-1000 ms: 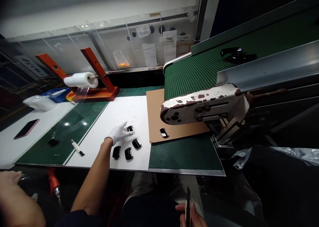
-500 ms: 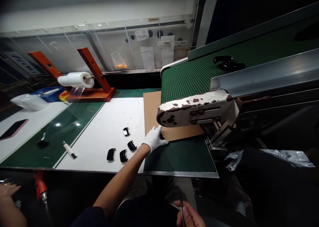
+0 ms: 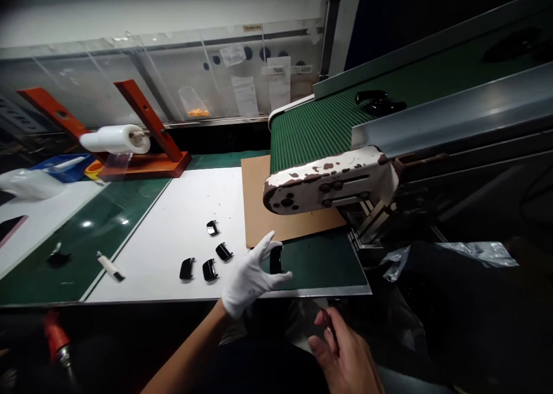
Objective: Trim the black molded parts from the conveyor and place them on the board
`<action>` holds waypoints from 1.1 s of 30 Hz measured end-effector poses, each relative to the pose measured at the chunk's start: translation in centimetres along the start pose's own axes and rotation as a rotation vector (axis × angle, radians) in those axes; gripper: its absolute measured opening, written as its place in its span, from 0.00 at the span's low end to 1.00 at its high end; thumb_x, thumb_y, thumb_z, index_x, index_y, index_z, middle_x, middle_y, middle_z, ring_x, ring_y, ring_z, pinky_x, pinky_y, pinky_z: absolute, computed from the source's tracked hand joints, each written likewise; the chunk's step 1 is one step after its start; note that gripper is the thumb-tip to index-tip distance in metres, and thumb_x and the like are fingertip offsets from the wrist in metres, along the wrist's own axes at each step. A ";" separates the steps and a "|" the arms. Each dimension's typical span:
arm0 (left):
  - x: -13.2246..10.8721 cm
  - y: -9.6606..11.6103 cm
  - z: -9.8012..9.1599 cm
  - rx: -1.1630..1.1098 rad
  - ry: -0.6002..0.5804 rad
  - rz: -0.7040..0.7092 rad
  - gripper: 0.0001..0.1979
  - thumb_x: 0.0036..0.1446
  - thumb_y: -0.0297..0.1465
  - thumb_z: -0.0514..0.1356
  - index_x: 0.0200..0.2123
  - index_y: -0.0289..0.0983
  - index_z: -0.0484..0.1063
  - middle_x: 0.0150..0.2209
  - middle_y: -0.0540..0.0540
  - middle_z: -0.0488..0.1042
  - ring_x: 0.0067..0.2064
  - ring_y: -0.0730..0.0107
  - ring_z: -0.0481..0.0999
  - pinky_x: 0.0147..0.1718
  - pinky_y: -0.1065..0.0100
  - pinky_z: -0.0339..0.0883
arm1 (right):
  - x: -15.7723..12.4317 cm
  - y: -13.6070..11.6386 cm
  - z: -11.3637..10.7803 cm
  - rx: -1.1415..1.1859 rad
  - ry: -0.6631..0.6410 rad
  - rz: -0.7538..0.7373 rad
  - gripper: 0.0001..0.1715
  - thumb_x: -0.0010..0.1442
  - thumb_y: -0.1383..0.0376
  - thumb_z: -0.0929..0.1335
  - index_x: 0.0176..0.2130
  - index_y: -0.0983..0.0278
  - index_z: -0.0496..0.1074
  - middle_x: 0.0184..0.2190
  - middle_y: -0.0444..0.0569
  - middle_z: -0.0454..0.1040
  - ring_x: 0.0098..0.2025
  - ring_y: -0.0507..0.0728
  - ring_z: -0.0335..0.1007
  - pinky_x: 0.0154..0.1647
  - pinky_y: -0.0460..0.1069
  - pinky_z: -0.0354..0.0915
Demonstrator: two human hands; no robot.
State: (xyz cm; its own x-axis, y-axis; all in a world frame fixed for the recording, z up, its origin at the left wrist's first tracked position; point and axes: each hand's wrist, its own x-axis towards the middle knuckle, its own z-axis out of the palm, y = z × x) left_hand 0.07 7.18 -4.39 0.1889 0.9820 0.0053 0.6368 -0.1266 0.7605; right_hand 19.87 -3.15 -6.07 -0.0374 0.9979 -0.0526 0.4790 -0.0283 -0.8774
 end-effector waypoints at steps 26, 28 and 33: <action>-6.7 4.9 -0.9 -0.599 -0.013 0.187 0.47 0.36 0.33 0.74 0.60 0.49 0.58 0.48 0.53 0.76 0.47 0.67 0.77 0.50 0.71 0.71 | 2.5 -8.8 -2.7 -0.708 0.010 -0.599 0.46 0.52 0.31 0.49 0.30 0.67 0.67 0.19 0.47 0.69 0.18 0.57 0.69 0.18 0.50 0.55; -6.6 4.9 -0.9 -0.588 -0.003 0.171 0.47 0.36 0.33 0.74 0.60 0.48 0.58 0.48 0.52 0.76 0.47 0.67 0.77 0.50 0.71 0.71 | 2.6 -8.7 -2.5 -0.747 0.044 -0.627 0.47 0.54 0.32 0.47 0.29 0.67 0.68 0.19 0.48 0.69 0.18 0.57 0.69 0.18 0.50 0.55; -6.5 4.8 -0.6 -0.575 0.026 0.141 0.45 0.36 0.32 0.74 0.59 0.47 0.60 0.47 0.53 0.76 0.45 0.69 0.78 0.48 0.73 0.71 | 2.7 -7.8 -1.9 -0.806 0.112 -0.665 0.49 0.56 0.34 0.45 0.28 0.68 0.70 0.19 0.50 0.71 0.18 0.57 0.69 0.17 0.50 0.53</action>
State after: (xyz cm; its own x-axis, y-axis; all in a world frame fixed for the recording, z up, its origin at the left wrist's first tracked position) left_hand 1.44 0.25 -0.43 0.2191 0.9653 0.1420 0.0984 -0.1667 0.9811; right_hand 17.64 -0.10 1.56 -0.4456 0.7989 0.4041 0.8350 0.5336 -0.1341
